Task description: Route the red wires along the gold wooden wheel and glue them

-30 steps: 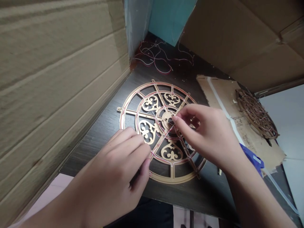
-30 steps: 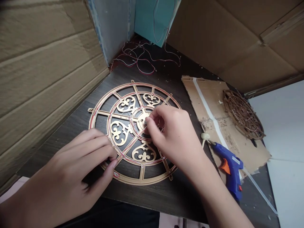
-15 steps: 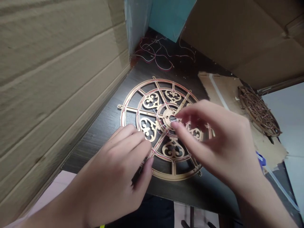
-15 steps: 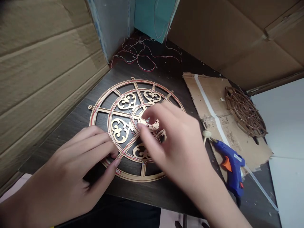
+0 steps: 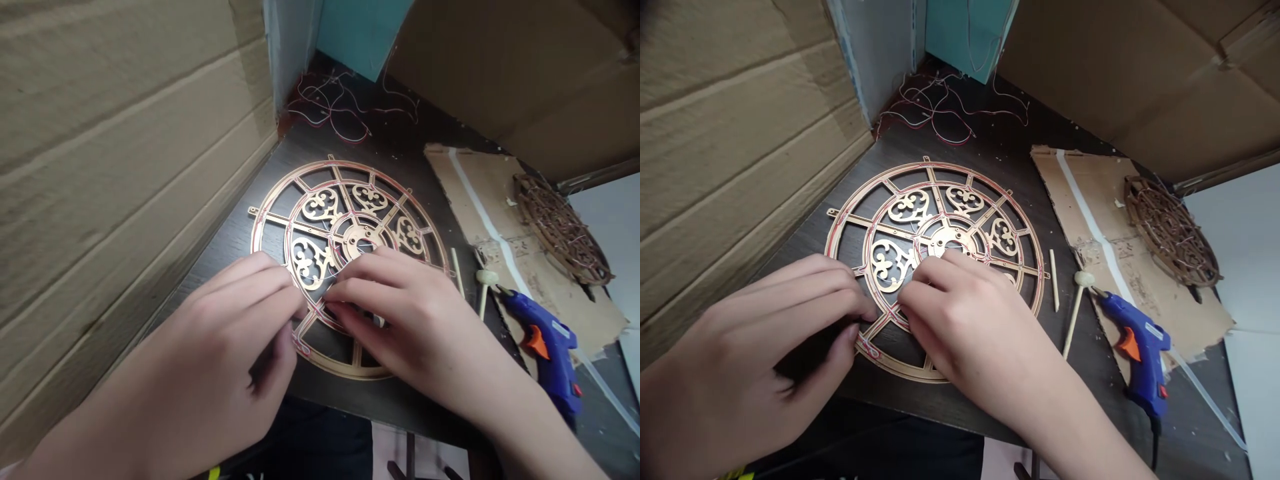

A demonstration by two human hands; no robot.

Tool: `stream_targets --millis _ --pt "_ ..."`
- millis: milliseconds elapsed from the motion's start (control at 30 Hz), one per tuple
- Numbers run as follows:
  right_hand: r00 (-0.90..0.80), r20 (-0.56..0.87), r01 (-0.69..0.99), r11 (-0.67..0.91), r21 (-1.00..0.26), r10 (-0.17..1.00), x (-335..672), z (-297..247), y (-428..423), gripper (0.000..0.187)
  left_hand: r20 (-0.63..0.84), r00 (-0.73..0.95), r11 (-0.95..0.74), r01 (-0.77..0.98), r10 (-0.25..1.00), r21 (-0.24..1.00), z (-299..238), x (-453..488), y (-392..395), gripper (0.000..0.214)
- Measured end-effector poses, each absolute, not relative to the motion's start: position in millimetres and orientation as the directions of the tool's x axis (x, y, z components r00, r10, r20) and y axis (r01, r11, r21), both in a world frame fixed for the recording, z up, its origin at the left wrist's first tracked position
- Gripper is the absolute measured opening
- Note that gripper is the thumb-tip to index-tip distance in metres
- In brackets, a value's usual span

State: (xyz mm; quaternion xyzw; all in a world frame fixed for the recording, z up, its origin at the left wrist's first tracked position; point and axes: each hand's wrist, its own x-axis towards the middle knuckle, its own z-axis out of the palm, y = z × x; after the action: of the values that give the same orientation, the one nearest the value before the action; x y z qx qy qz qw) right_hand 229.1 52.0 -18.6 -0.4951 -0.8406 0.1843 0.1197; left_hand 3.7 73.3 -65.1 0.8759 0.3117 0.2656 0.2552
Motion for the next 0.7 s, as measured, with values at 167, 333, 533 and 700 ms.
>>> stream_targets --millis 167,333,533,700 --pt "-0.456 0.034 0.796 0.425 -0.432 0.889 227 -22 51 0.015 0.428 0.625 -0.733 0.379 0.653 0.565 -69 -7 71 0.032" --pt "-0.423 0.029 0.803 0.389 -0.451 0.906 224 -24 52 0.014 0.453 0.667 -0.776 0.316 0.591 0.546 -72 -9 70 0.032" --pt "-0.403 0.006 0.808 0.360 -0.466 0.915 224 -22 56 0.013 0.471 0.701 -0.820 0.298 0.536 0.489 -72 -6 74 0.026" --pt "-0.473 -0.038 0.810 0.418 -0.411 0.880 225 -16 63 0.013 0.382 0.768 -0.806 0.280 0.514 0.521 -65 -5 76 0.029"
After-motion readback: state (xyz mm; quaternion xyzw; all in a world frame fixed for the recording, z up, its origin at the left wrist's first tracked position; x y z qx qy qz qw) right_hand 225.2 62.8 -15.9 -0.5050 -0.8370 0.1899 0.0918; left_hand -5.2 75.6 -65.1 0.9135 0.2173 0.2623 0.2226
